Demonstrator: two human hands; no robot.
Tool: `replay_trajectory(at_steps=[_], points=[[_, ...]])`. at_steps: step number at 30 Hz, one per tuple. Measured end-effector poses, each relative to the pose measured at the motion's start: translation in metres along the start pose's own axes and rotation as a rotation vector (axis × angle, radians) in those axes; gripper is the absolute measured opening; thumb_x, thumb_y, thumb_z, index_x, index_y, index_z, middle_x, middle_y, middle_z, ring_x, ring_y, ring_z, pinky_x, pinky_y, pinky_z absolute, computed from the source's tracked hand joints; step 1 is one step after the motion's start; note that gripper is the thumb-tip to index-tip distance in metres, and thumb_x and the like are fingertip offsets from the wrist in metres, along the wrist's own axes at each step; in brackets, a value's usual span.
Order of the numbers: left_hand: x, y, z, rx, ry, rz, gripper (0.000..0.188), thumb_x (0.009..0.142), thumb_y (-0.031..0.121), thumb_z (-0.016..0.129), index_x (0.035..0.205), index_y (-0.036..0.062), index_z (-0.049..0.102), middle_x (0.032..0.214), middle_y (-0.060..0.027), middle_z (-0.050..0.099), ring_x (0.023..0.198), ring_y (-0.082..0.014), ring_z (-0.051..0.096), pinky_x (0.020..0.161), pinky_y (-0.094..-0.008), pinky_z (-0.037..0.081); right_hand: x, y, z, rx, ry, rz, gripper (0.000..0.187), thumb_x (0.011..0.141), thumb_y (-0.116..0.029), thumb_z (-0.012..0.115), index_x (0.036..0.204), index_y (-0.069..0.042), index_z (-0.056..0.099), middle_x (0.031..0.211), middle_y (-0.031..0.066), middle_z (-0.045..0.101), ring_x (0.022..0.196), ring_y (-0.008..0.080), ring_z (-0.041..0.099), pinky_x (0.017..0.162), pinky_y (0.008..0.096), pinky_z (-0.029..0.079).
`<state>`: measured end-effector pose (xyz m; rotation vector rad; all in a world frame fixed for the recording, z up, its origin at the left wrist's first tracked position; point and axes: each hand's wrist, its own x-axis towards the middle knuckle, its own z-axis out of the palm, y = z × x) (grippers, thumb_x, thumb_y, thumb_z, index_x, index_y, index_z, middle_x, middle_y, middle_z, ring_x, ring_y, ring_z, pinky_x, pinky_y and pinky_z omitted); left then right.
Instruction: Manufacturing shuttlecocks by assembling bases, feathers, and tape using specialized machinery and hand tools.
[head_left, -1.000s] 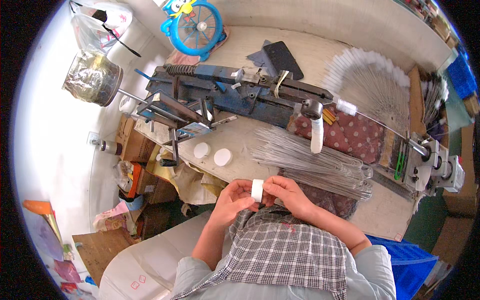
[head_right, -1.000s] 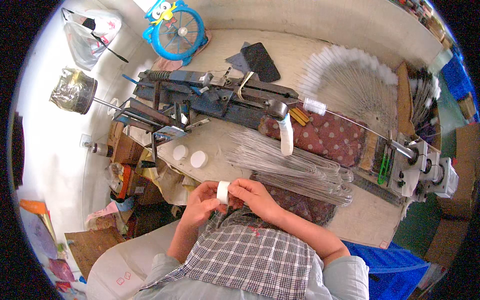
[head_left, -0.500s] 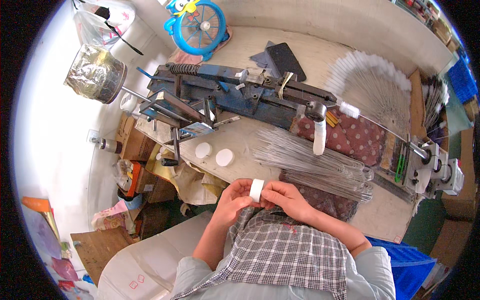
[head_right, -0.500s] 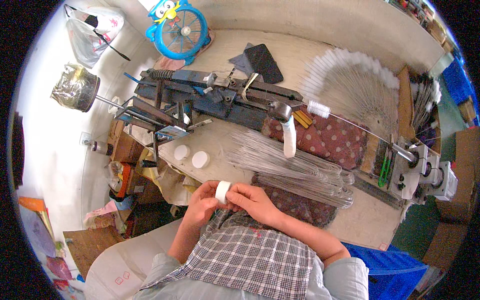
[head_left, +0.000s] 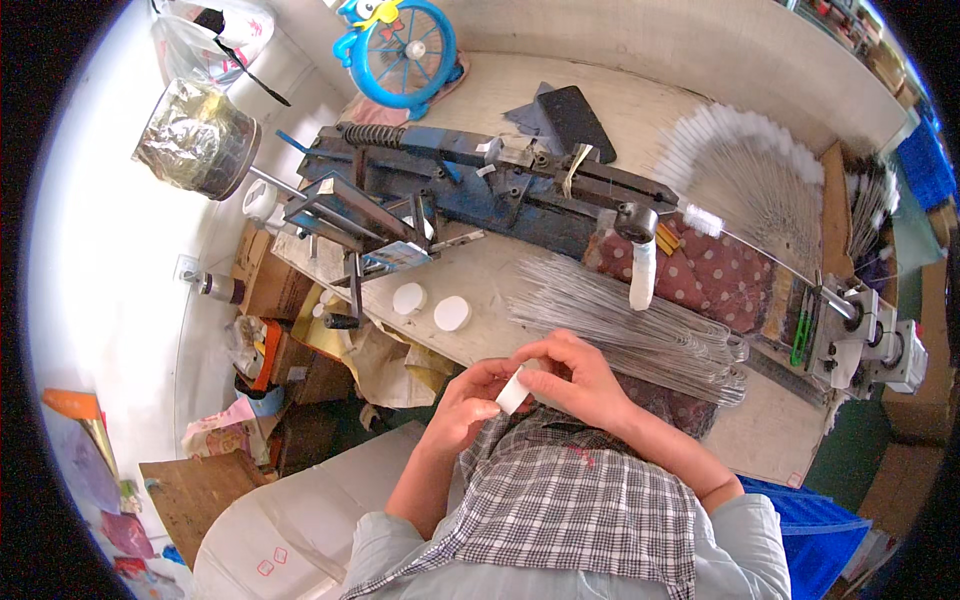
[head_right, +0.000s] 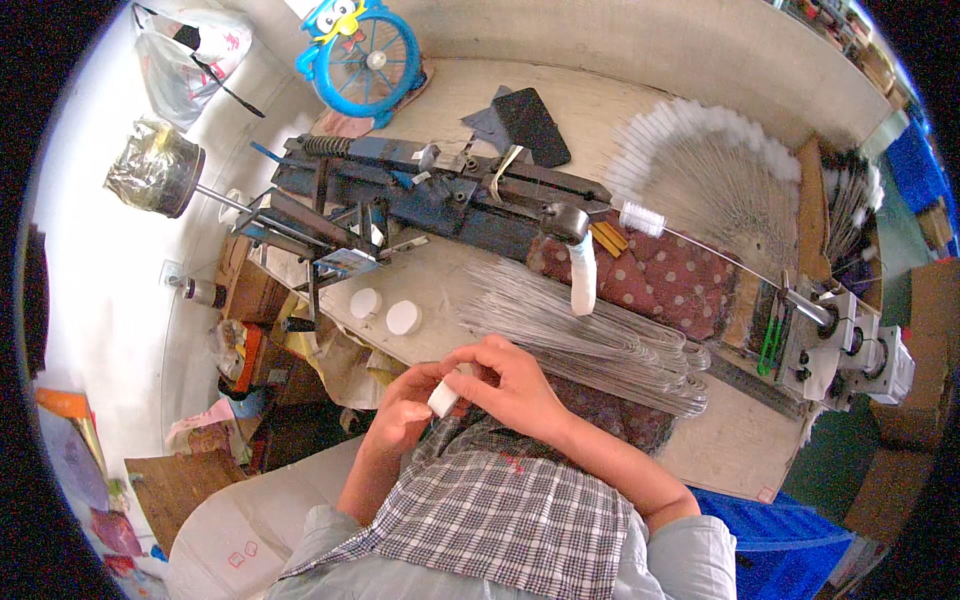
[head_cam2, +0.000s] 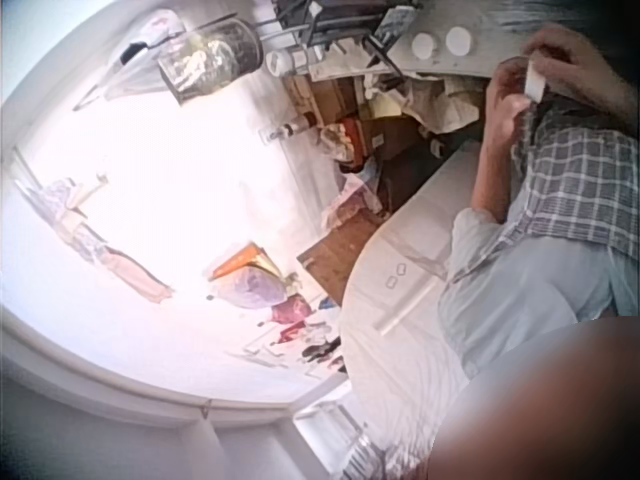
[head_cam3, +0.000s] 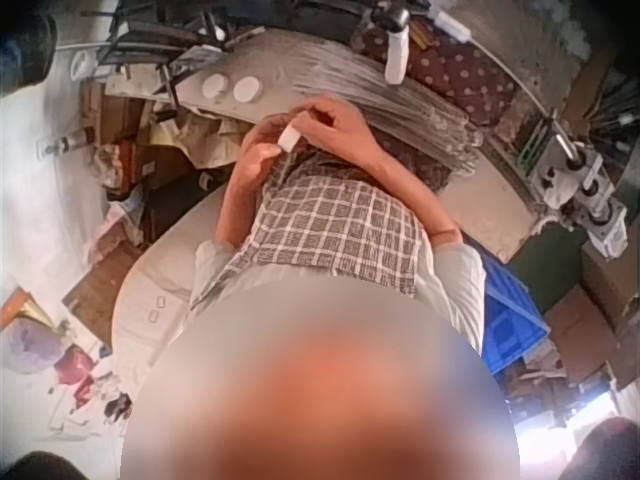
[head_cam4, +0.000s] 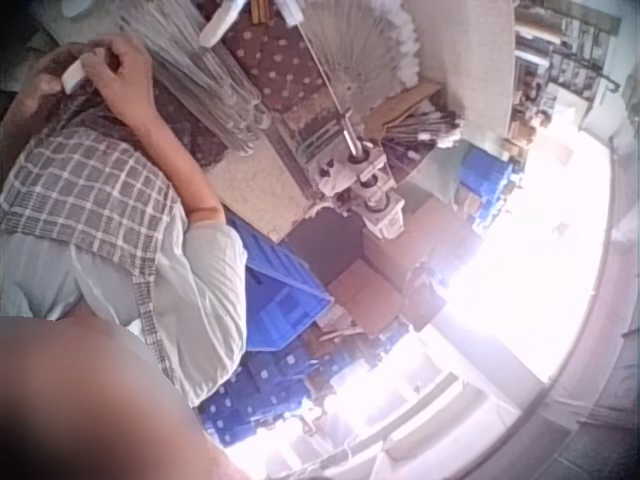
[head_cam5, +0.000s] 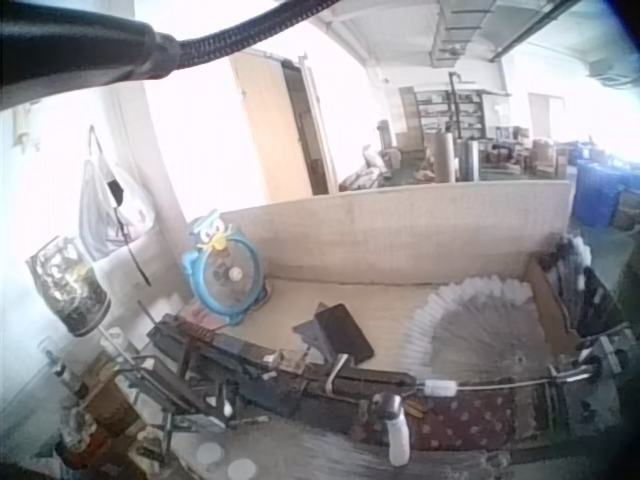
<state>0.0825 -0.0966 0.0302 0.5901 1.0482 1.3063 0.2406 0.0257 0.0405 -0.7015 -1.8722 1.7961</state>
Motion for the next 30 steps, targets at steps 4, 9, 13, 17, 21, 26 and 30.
replay_trajectory(at_steps=[4, 9, 13, 17, 21, 26, 30], points=[[0.000, 0.001, 0.003, -0.048, 0.043, -0.047, 0.056, 0.069, 0.017, 0.056, 0.120, -0.0049, 0.046, 0.109, -0.0155, 0.056, 0.099, -0.0249, 0.057, 0.088, -0.0385, 0.046, 0.003, 0.004, 0.006, 0.103, -0.094, 0.010, 0.016, 0.083, -0.018, 0.063, 0.092, -0.005, 0.064, 0.080, 0.0028, 0.054, 0.072, 0.0097, 0.052, 0.064, 0.0235, 0.043], [-0.002, -0.003, 0.001, -0.172, 0.135, 0.017, 0.047, 0.075, 0.017, 0.055, 0.117, -0.0042, 0.046, 0.111, -0.0141, 0.054, 0.102, -0.0237, 0.055, 0.089, -0.0378, 0.047, 0.001, 0.003, 0.011, 0.224, -0.077, 0.090, 0.013, 0.084, -0.015, 0.062, 0.090, -0.004, 0.064, 0.077, 0.0014, 0.056, 0.068, 0.0084, 0.051, 0.061, 0.0226, 0.042], [-0.001, -0.003, 0.002, -0.073, 0.154, 0.032, 0.048, 0.080, 0.029, 0.056, 0.114, -0.0042, 0.045, 0.108, -0.0141, 0.054, 0.102, -0.0258, 0.056, 0.090, -0.0417, 0.047, 0.001, 0.009, 0.013, 0.390, -0.049, 0.180, 0.014, 0.086, -0.016, 0.060, 0.089, -0.002, 0.061, 0.075, -0.0002, 0.056, 0.065, 0.0084, 0.050, 0.060, 0.0224, 0.043], [0.000, -0.007, -0.001, -0.118, 0.142, 0.047, 0.044, 0.082, 0.026, 0.056, 0.113, -0.0038, 0.045, 0.107, -0.0143, 0.054, 0.101, -0.0250, 0.056, 0.090, -0.0415, 0.047, 0.002, 0.013, 0.015, 0.515, -0.040, 0.261, 0.014, 0.089, -0.017, 0.058, 0.087, -0.003, 0.056, 0.076, 0.0023, 0.055, 0.065, 0.0086, 0.052, 0.061, 0.0230, 0.043], [0.002, -0.011, -0.001, -0.119, 0.192, 0.138, 0.042, 0.083, 0.024, 0.057, 0.112, -0.0035, 0.043, 0.108, -0.0142, 0.054, 0.101, -0.0250, 0.057, 0.089, -0.0405, 0.047, 0.002, 0.015, 0.018, 0.781, 0.048, 0.307, 0.016, 0.091, -0.020, 0.055, 0.085, -0.004, 0.054, 0.073, 0.0025, 0.055, 0.065, 0.0108, 0.053, 0.064, 0.0250, 0.045], [0.002, -0.008, 0.005, -0.144, 0.297, 0.195, 0.036, 0.082, 0.017, 0.059, 0.110, -0.0013, 0.044, 0.110, -0.0153, 0.053, 0.103, -0.0247, 0.055, 0.090, -0.0396, 0.046, -0.002, 0.025, 0.016, 0.598, -0.025, 0.341, 0.029, 0.093, -0.031, 0.049, 0.087, -0.004, 0.054, 0.074, 0.0036, 0.057, 0.067, 0.0129, 0.056, 0.065, 0.0267, 0.046], [0.002, -0.010, 0.002, 0.011, 0.284, 0.283, 0.038, 0.078, 0.002, 0.065, 0.110, -0.0006, 0.045, 0.124, -0.0153, 0.044, 0.108, -0.0223, 0.051, 0.092, -0.0356, 0.043, -0.005, 0.024, 0.019, 0.564, -0.210, 0.286, 0.037, 0.095, -0.037, 0.044, 0.089, -0.003, 0.056, 0.075, 0.0047, 0.059, 0.068, 0.0133, 0.057, 0.064, 0.0275, 0.047]])
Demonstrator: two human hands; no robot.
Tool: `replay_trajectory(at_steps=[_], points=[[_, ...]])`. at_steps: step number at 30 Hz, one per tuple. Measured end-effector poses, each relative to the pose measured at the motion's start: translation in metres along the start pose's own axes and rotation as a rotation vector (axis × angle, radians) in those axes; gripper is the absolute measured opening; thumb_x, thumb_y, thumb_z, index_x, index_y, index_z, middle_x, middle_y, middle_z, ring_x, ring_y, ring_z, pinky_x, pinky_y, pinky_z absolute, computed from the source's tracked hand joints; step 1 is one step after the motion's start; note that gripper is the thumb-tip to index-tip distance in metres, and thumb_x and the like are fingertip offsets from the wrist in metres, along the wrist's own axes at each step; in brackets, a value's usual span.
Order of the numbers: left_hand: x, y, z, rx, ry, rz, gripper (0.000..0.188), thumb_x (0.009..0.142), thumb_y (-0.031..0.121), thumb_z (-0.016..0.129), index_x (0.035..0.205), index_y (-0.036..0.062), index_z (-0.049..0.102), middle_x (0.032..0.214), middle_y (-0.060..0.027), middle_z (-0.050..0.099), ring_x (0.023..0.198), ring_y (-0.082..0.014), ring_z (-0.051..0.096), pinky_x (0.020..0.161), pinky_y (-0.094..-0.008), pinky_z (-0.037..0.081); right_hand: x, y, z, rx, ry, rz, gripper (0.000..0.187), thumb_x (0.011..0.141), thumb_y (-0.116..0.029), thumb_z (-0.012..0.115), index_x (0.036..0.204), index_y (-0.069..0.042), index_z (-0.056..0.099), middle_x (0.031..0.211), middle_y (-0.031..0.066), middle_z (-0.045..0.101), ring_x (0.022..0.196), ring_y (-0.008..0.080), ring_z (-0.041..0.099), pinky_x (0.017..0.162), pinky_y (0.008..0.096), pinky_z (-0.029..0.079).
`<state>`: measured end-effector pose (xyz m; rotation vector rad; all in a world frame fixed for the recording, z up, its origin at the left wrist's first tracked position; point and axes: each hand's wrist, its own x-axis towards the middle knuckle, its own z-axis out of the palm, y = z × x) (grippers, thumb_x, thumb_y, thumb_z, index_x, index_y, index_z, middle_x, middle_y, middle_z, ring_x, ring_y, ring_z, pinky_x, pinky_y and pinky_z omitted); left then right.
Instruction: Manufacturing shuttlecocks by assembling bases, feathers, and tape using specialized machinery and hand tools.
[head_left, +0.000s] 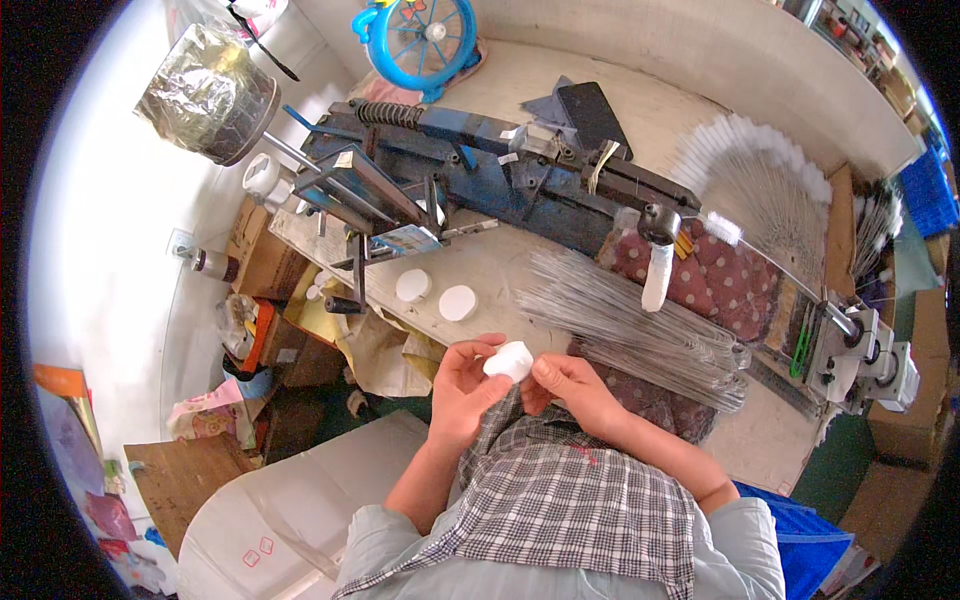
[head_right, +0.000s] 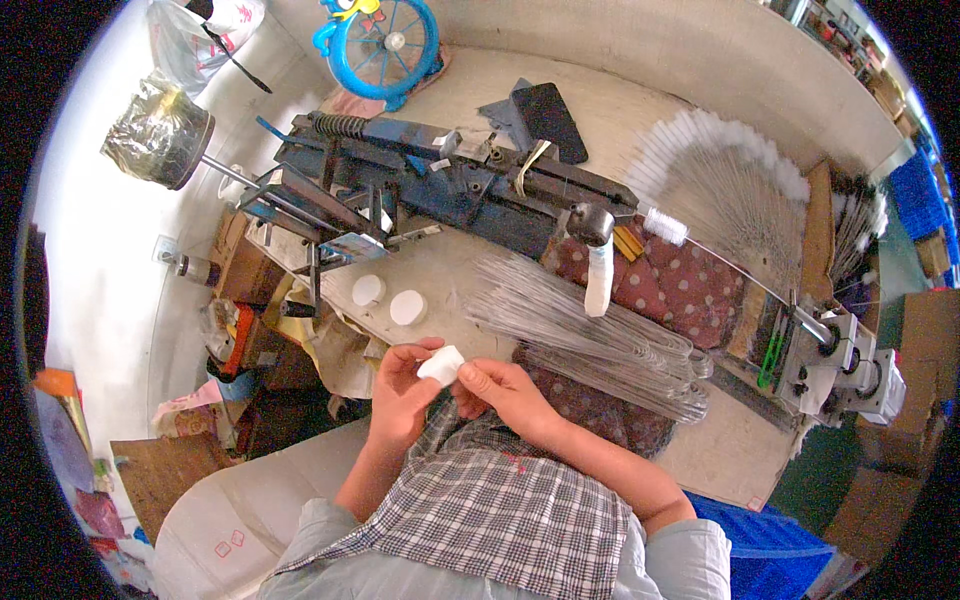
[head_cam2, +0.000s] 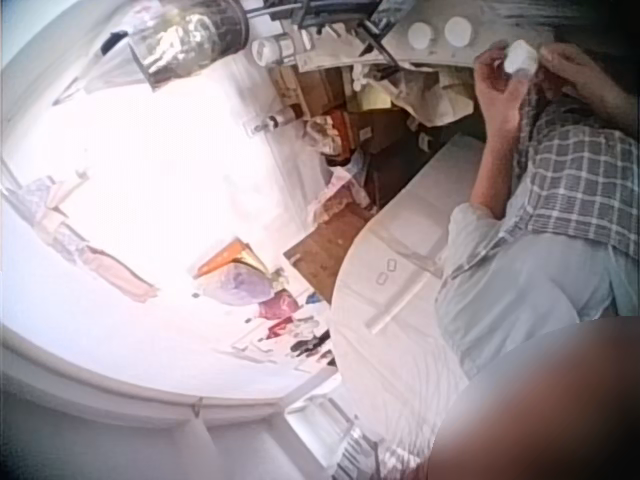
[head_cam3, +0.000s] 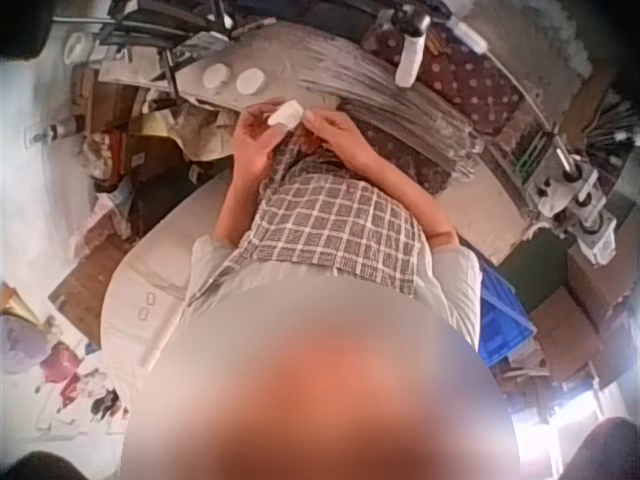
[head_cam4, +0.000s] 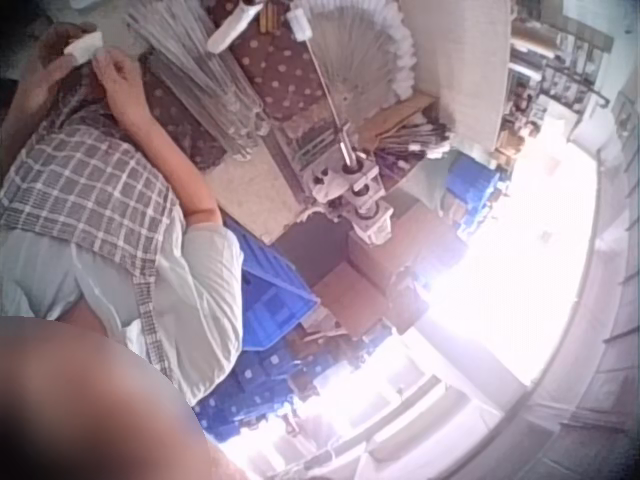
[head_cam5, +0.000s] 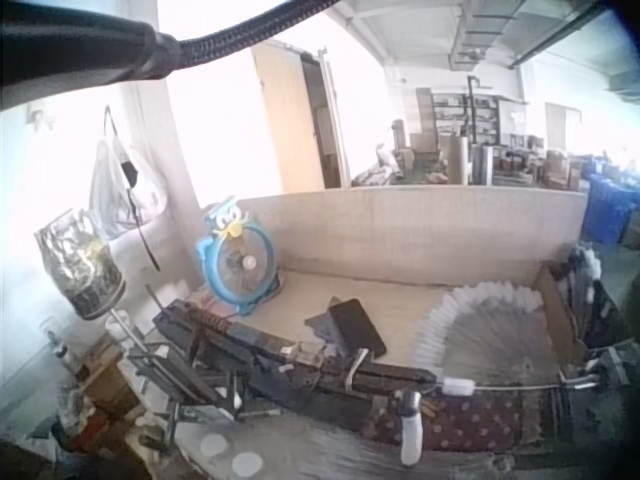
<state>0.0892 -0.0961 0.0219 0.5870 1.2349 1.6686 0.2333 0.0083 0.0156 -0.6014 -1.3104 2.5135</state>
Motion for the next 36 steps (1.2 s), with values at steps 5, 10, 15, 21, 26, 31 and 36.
replay_trajectory(at_steps=[5, 10, 15, 21, 26, 31, 36], points=[[-0.004, 0.009, 0.005, 0.052, -0.146, 0.044, 0.036, 0.078, -0.002, 0.064, 0.110, -0.0017, 0.047, 0.127, -0.0156, 0.043, 0.111, -0.0214, 0.049, 0.092, -0.0344, 0.043, 0.003, -0.005, 0.002, 0.161, 0.111, 0.121, 0.034, 0.093, -0.033, 0.047, 0.090, -0.001, 0.058, 0.077, 0.0067, 0.061, 0.068, 0.0153, 0.057, 0.062, 0.0287, 0.048], [-0.008, 0.020, 0.007, 0.137, -0.217, -0.007, 0.028, 0.079, -0.005, 0.061, 0.106, -0.0036, 0.052, 0.128, -0.0173, 0.042, 0.110, -0.0212, 0.050, 0.089, -0.0324, 0.045, 0.007, -0.011, -0.003, 0.327, 0.197, 0.147, 0.030, 0.091, -0.030, 0.050, 0.088, -0.002, 0.059, 0.074, 0.0058, 0.060, 0.062, 0.0145, 0.056, 0.056, 0.0277, 0.047], [-0.010, 0.017, 0.008, 0.185, -0.176, -0.004, 0.026, 0.077, -0.006, 0.062, 0.102, -0.0041, 0.056, 0.129, -0.0173, 0.042, 0.106, -0.0205, 0.053, 0.083, -0.0313, 0.049, 0.008, -0.010, -0.003, 0.321, 0.220, 0.167, 0.032, 0.090, -0.033, 0.053, 0.086, -0.002, 0.059, 0.069, 0.0047, 0.058, 0.055, 0.0133, 0.054, 0.049, 0.0266, 0.046], [-0.009, 0.018, 0.009, 0.238, -0.206, -0.020, 0.029, 0.075, -0.005, 0.067, 0.101, -0.0036, 0.053, 0.124, -0.0155, 0.045, 0.104, -0.0197, 0.054, 0.084, -0.0321, 0.049, 0.010, -0.004, -0.008, 0.345, 0.186, 0.228, 0.035, 0.090, -0.037, 0.052, 0.078, -0.005, 0.056, 0.067, 0.0046, 0.057, 0.050, 0.0129, 0.053, 0.048, 0.0260, 0.046], [-0.009, 0.015, 0.002, 0.192, -0.205, -0.045, 0.031, 0.076, -0.005, 0.067, 0.102, -0.0030, 0.050, 0.119, -0.0135, 0.047, 0.102, -0.0189, 0.054, 0.082, -0.0317, 0.049, 0.008, 0.000, -0.007, 0.280, 0.112, 0.225, 0.039, 0.090, -0.043, 0.050, 0.078, -0.006, 0.055, 0.067, 0.0036, 0.057, 0.053, 0.0132, 0.054, 0.051, 0.0263, 0.046], [-0.010, 0.016, 0.001, 0.129, -0.144, -0.079, 0.036, 0.075, -0.003, 0.068, 0.105, -0.0028, 0.049, 0.117, -0.0125, 0.048, 0.099, -0.0179, 0.056, 0.080, -0.0308, 0.050, -0.001, -0.004, -0.003, 0.133, 0.041, 0.110, 0.035, 0.092, -0.039, 0.050, 0.082, -0.005, 0.055, 0.070, 0.0026, 0.057, 0.061, 0.0106, 0.054, 0.056, 0.0248, 0.046], [-0.008, 0.020, 0.000, 0.252, -0.123, -0.099, 0.051, 0.071, 0.004, 0.071, 0.116, -0.0035, 0.047, 0.108, -0.0133, 0.056, 0.095, -0.0205, 0.059, 0.080, -0.0334, 0.050, -0.004, -0.003, -0.002, -0.053, -0.003, -0.006, 0.029, 0.092, -0.030, 0.052, 0.084, -0.003, 0.055, 0.072, 0.0017, 0.056, 0.065, 0.0082, 0.052, 0.059, 0.0235, 0.045]])
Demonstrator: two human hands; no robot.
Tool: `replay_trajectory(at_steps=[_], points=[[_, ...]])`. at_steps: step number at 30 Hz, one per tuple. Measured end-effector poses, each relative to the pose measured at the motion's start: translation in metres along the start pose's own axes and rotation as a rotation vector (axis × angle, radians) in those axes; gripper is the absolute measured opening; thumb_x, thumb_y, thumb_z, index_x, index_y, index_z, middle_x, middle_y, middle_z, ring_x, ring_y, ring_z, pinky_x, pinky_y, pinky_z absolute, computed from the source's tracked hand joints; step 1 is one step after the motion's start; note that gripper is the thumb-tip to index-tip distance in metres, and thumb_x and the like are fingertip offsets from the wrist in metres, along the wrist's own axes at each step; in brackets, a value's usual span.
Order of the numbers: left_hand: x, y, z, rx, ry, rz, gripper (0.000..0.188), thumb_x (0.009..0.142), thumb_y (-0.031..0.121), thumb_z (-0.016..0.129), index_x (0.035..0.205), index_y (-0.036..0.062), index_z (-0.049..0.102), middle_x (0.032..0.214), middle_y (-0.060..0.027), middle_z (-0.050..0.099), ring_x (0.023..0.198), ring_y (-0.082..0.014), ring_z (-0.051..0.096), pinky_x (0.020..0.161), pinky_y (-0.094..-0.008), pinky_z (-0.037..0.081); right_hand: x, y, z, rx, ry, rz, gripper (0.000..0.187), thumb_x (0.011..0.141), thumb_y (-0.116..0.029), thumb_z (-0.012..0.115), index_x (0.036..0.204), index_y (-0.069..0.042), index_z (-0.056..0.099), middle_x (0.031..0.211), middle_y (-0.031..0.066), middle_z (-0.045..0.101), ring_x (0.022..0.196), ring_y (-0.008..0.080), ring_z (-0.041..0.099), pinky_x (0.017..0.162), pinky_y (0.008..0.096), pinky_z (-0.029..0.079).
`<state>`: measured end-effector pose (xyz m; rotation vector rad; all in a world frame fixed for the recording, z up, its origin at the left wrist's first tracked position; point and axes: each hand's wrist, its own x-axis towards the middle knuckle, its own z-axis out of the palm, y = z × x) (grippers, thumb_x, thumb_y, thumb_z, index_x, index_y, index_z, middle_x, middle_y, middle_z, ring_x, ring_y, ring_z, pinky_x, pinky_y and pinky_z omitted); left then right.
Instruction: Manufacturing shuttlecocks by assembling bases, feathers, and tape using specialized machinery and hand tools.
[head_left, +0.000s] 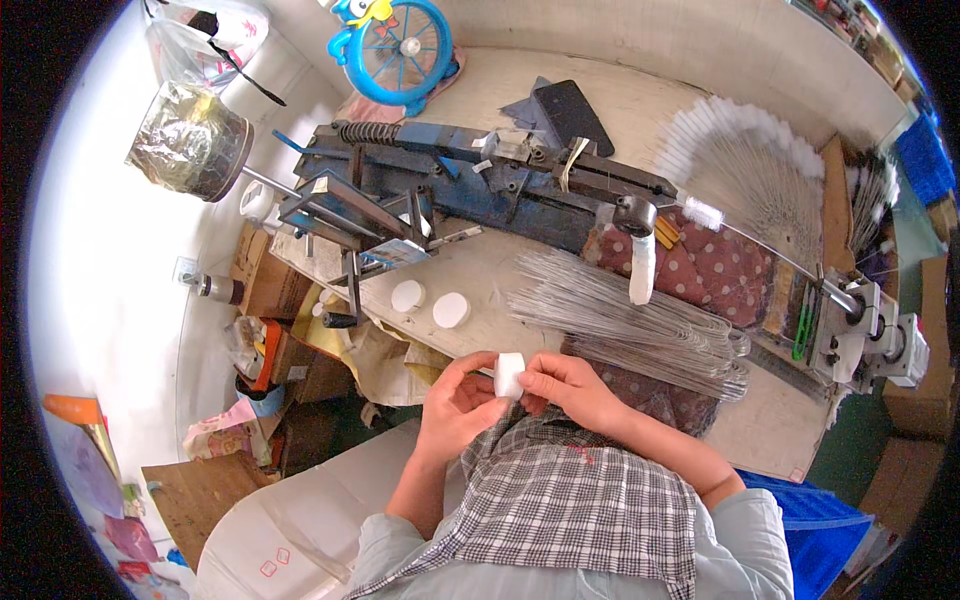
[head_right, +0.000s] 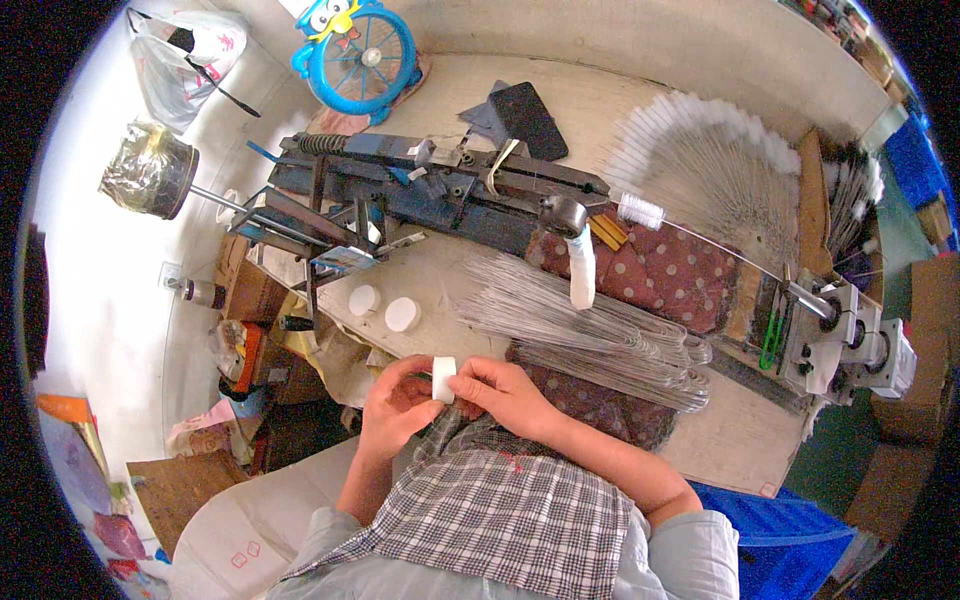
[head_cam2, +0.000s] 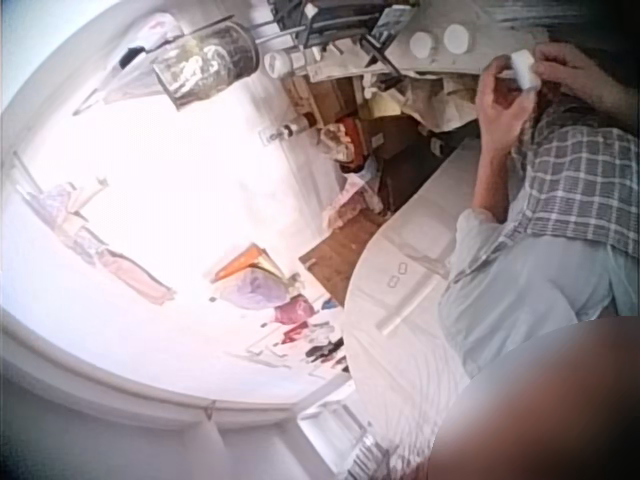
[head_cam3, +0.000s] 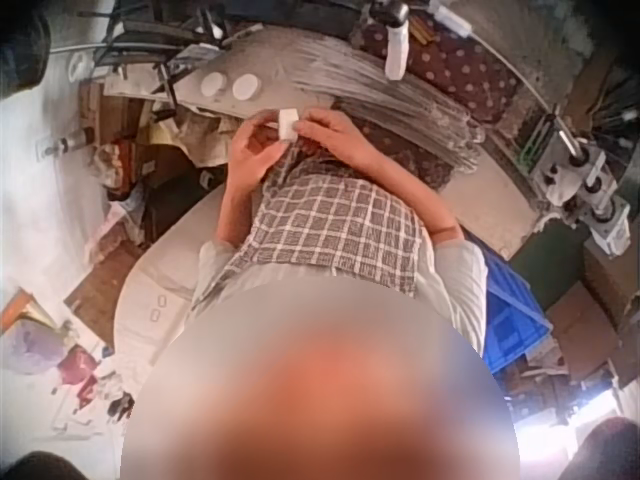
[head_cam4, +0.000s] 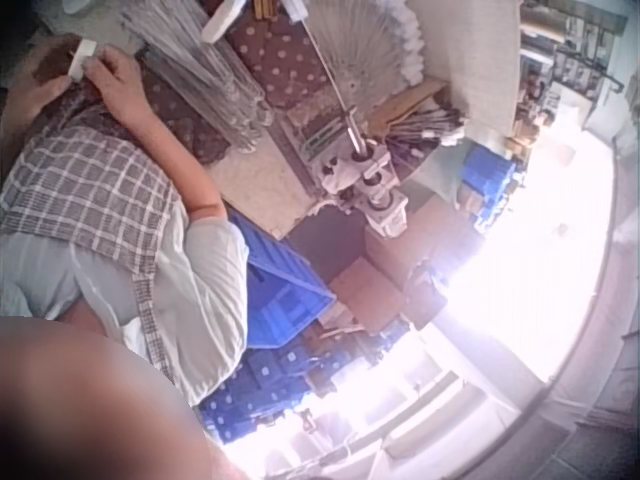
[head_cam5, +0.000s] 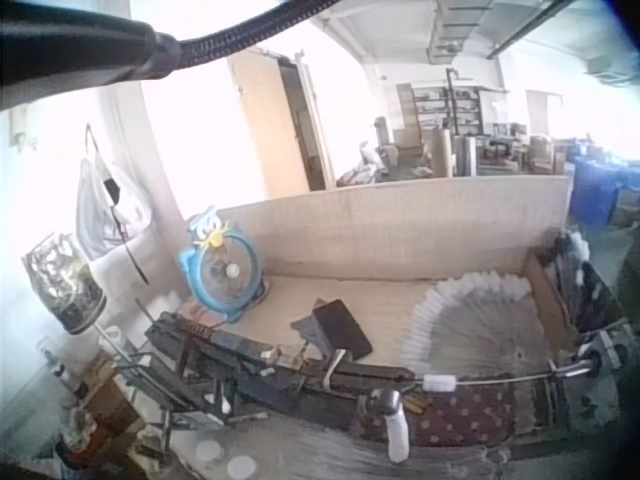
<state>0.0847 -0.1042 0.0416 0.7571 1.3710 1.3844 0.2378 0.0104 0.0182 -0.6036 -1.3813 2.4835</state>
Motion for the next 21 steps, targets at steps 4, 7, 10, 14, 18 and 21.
replay_trajectory(at_steps=[4, 7, 10, 14, 18, 21], points=[[-0.001, -0.001, -0.007, 0.031, -0.035, 0.029, 0.055, 0.073, 0.003, 0.071, 0.122, -0.0031, 0.045, 0.109, -0.0111, 0.054, 0.094, -0.0180, 0.058, 0.081, -0.0307, 0.050, -0.004, -0.002, 0.003, -0.059, -0.003, -0.086, 0.025, 0.092, -0.024, 0.052, 0.081, -0.002, 0.053, 0.070, 0.0006, 0.055, 0.065, 0.0067, 0.049, 0.060, 0.0232, 0.042], [-0.001, 0.001, -0.010, 0.100, -0.053, 0.035, 0.055, 0.072, 0.006, 0.072, 0.120, -0.0022, 0.047, 0.112, -0.0091, 0.053, 0.094, -0.0178, 0.058, 0.081, -0.0311, 0.050, -0.005, -0.003, 0.004, -0.108, -0.015, -0.122, 0.024, 0.092, -0.022, 0.051, 0.080, -0.001, 0.053, 0.069, 0.0005, 0.054, 0.065, 0.0065, 0.048, 0.060, 0.0234, 0.042], [-0.001, 0.003, -0.010, 0.098, -0.063, 0.043, 0.055, 0.071, 0.007, 0.073, 0.120, -0.0014, 0.048, 0.114, -0.0077, 0.052, 0.095, -0.0177, 0.058, 0.081, -0.0316, 0.050, -0.005, -0.004, 0.001, -0.133, -0.054, -0.119, 0.022, 0.092, -0.020, 0.050, 0.083, 0.000, 0.054, 0.074, 0.0028, 0.057, 0.069, 0.0083, 0.051, 0.064, 0.0246, 0.044], [0.001, 0.004, -0.010, 0.130, -0.085, 0.121, 0.054, 0.071, 0.005, 0.071, 0.120, -0.0003, 0.049, 0.116, -0.0082, 0.050, 0.096, -0.0176, 0.057, 0.082, -0.0320, 0.049, -0.005, -0.004, 0.000, -0.131, -0.089, -0.092, 0.022, 0.093, -0.019, 0.048, 0.088, 0.001, 0.056, 0.080, 0.0052, 0.060, 0.074, 0.0105, 0.054, 0.069, 0.0260, 0.046], [0.000, 0.007, -0.008, 0.151, -0.075, 0.136, 0.053, 0.070, 0.004, 0.070, 0.119, 0.0014, 0.051, 0.116, -0.0082, 0.051, 0.098, -0.0178, 0.057, 0.082, -0.0321, 0.050, -0.005, -0.004, 0.004, -0.129, -0.022, -0.144, 0.020, 0.087, -0.018, 0.051, 0.078, -0.001, 0.053, 0.069, 0.0043, 0.057, 0.063, 0.0101, 0.052, 0.059, 0.0265, 0.044], [0.000, 0.011, -0.007, 0.295, -0.066, 0.210, 0.052, 0.067, 0.004, 0.072, 0.116, 0.0015, 0.053, 0.115, -0.0092, 0.051, 0.096, -0.0176, 0.058, 0.079, -0.0308, 0.051, -0.006, -0.006, 0.004, -0.499, 0.054, -0.257, 0.017, 0.082, -0.019, 0.054, 0.077, -0.002, 0.054, 0.066, 0.0082, 0.057, 0.058, 0.0172, 0.054, 0.055, 0.0303, 0.044]])
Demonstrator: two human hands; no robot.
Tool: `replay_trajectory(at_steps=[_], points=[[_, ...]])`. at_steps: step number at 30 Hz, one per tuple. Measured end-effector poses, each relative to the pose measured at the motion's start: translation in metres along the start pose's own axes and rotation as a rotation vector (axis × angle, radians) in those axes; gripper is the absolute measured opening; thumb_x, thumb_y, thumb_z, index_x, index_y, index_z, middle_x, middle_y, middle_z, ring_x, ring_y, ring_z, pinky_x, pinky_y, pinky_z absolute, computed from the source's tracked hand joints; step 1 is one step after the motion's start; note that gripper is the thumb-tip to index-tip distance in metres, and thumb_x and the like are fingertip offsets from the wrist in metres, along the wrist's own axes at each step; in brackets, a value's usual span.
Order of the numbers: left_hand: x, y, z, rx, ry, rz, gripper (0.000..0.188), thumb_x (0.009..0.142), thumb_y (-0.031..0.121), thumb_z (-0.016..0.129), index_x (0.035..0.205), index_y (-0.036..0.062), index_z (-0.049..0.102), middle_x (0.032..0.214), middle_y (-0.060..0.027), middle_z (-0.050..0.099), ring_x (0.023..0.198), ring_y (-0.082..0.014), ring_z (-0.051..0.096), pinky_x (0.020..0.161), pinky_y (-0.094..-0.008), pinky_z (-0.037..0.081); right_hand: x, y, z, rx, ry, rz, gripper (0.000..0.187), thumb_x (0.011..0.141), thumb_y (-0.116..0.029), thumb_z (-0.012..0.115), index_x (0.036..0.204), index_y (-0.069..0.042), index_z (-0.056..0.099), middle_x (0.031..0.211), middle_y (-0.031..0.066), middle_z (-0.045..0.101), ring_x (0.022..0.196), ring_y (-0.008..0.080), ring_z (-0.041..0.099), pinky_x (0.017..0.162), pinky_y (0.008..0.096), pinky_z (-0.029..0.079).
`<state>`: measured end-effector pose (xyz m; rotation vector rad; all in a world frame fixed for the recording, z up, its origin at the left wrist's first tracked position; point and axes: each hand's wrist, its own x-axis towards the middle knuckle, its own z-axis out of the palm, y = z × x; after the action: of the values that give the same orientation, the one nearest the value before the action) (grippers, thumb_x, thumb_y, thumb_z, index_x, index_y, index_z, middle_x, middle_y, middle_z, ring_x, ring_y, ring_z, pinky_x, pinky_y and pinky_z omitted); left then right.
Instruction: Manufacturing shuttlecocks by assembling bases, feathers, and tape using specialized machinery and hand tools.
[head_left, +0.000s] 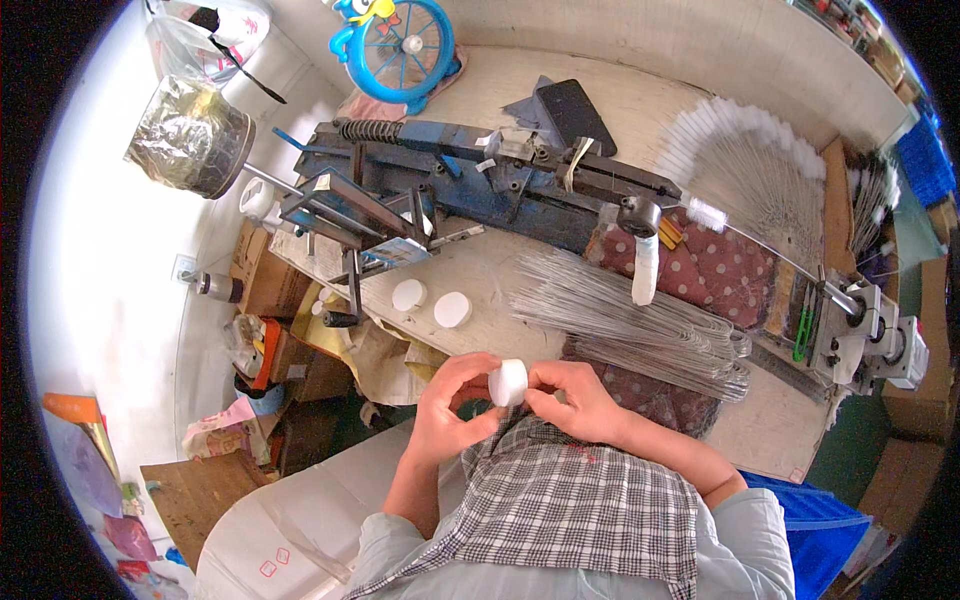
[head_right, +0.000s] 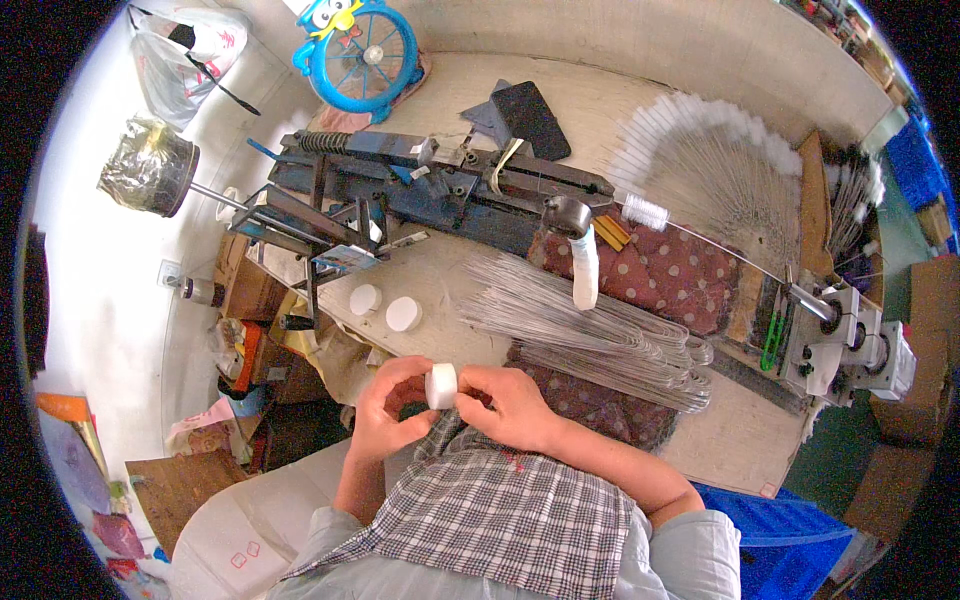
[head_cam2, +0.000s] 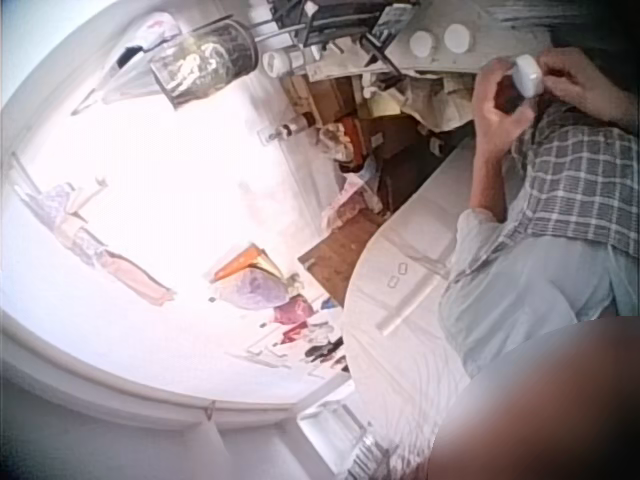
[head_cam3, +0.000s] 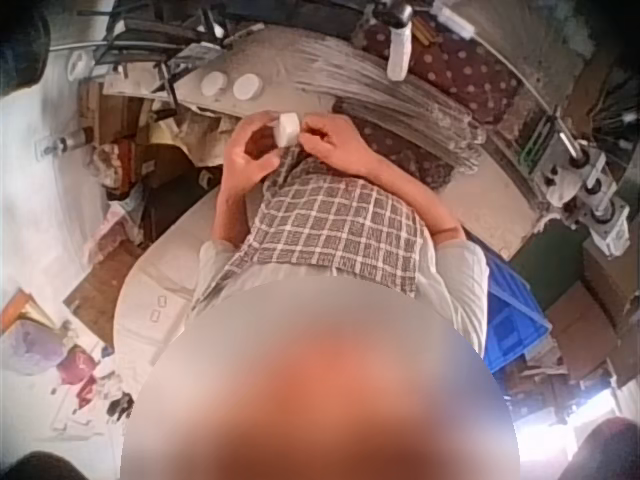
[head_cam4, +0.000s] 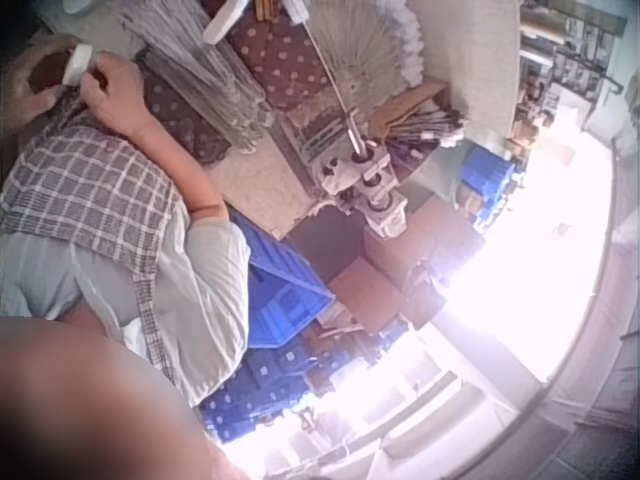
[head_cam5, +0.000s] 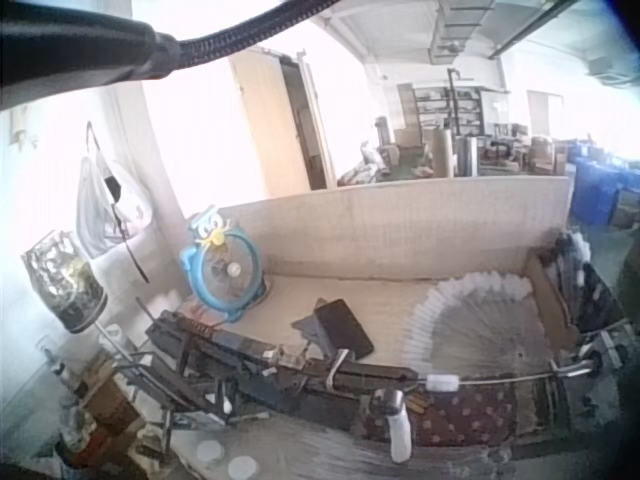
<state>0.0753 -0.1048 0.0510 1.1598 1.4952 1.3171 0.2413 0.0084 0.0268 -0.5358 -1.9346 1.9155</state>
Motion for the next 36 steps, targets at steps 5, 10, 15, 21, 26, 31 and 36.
replay_trajectory(at_steps=[5, 10, 15, 21, 26, 31, 36], points=[[0.000, 0.009, 0.001, 0.218, 0.023, 0.088, 0.052, 0.061, 0.004, 0.074, 0.110, 0.0010, 0.056, 0.110, -0.0111, 0.053, 0.090, -0.0181, 0.060, 0.073, -0.0282, 0.052, 0.001, -0.006, 0.002, -0.197, 0.113, -0.092, 0.011, 0.074, -0.011, 0.059, 0.075, -0.001, 0.057, 0.064, 0.0095, 0.056, 0.056, 0.0177, 0.053, 0.053, 0.0290, 0.043], [0.002, 0.019, 0.008, 0.414, 0.040, 0.147, 0.051, 0.058, 0.002, 0.074, 0.107, 0.0010, 0.056, 0.105, -0.0114, 0.055, 0.086, -0.0187, 0.061, 0.069, -0.0279, 0.053, 0.002, -0.006, 0.005, -0.237, 0.198, -0.077, 0.006, 0.069, -0.006, 0.058, 0.068, -0.001, 0.056, 0.059, 0.0095, 0.052, 0.052, 0.0178, 0.050, 0.050, 0.0295, 0.040], [-0.001, 0.012, 0.010, 0.251, 0.064, 0.074, 0.050, 0.059, 0.002, 0.073, 0.107, 0.0011, 0.056, 0.104, -0.0110, 0.055, 0.087, -0.0181, 0.061, 0.070, -0.0281, 0.053, 0.001, -0.005, 0.004, -0.231, 0.240, -0.119, 0.004, 0.068, -0.004, 0.057, 0.066, -0.001, 0.055, 0.058, 0.0089, 0.051, 0.051, 0.0166, 0.049, 0.049, 0.0293, 0.039], [-0.004, 0.009, 0.012, 0.041, 0.011, -0.041, 0.054, 0.065, 0.001, 0.072, 0.113, -0.0007, 0.049, 0.107, -0.0095, 0.050, 0.090, -0.0172, 0.059, 0.075, -0.0286, 0.052, -0.001, -0.006, 0.002, -0.062, 0.226, -0.087, 0.004, 0.069, -0.003, 0.055, 0.069, 0.001, 0.056, 0.060, 0.0068, 0.053, 0.054, 0.0128, 0.051, 0.052, 0.0270, 0.040], [-0.003, 0.008, 0.014, 0.030, 0.010, -0.050, 0.055, 0.066, 0.002, 0.072, 0.115, -0.0004, 0.049, 0.107, -0.0087, 0.050, 0.090, -0.0166, 0.059, 0.076, -0.0286, 0.052, -0.004, -0.005, 0.001, -0.013, 0.218, -0.078, 0.005, 0.070, -0.003, 0.054, 0.070, 0.001, 0.058, 0.064, 0.0062, 0.056, 0.058, 0.0112, 0.052, 0.054, 0.0263, 0.041], [-0.004, 0.012, 0.011, 0.106, 0.012, -0.034, 0.055, 0.066, 0.004, 0.072, 0.117, -0.0005, 0.052, 0.108, -0.0085, 0.052, 0.091, -0.0150, 0.059, 0.075, -0.0281, 0.051, -0.005, -0.004, -0.003, 0.041, 0.274, -0.031, 0.006, 0.071, -0.006, 0.056, 0.071, 0.000, 0.057, 0.062, 0.0054, 0.055, 0.057, 0.0120, 0.051, 0.055, 0.0258, 0.042], [-0.006, 0.006, 0.007, -0.543, -0.039, -0.197, 0.053, 0.067, 0.001, 0.066, 0.119, 0.0011, 0.052, 0.107, -0.0112, 0.055, 0.088, -0.0190, 0.060, 0.070, -0.0296, 0.052, -0.001, -0.008, -0.013, 0.485, 0.238, 0.145, 0.009, 0.073, -0.004, 0.050, 0.069, 0.001, 0.056, 0.066, 0.0062, 0.058, 0.061, 0.0132, 0.053, 0.060, 0.0258, 0.044]])
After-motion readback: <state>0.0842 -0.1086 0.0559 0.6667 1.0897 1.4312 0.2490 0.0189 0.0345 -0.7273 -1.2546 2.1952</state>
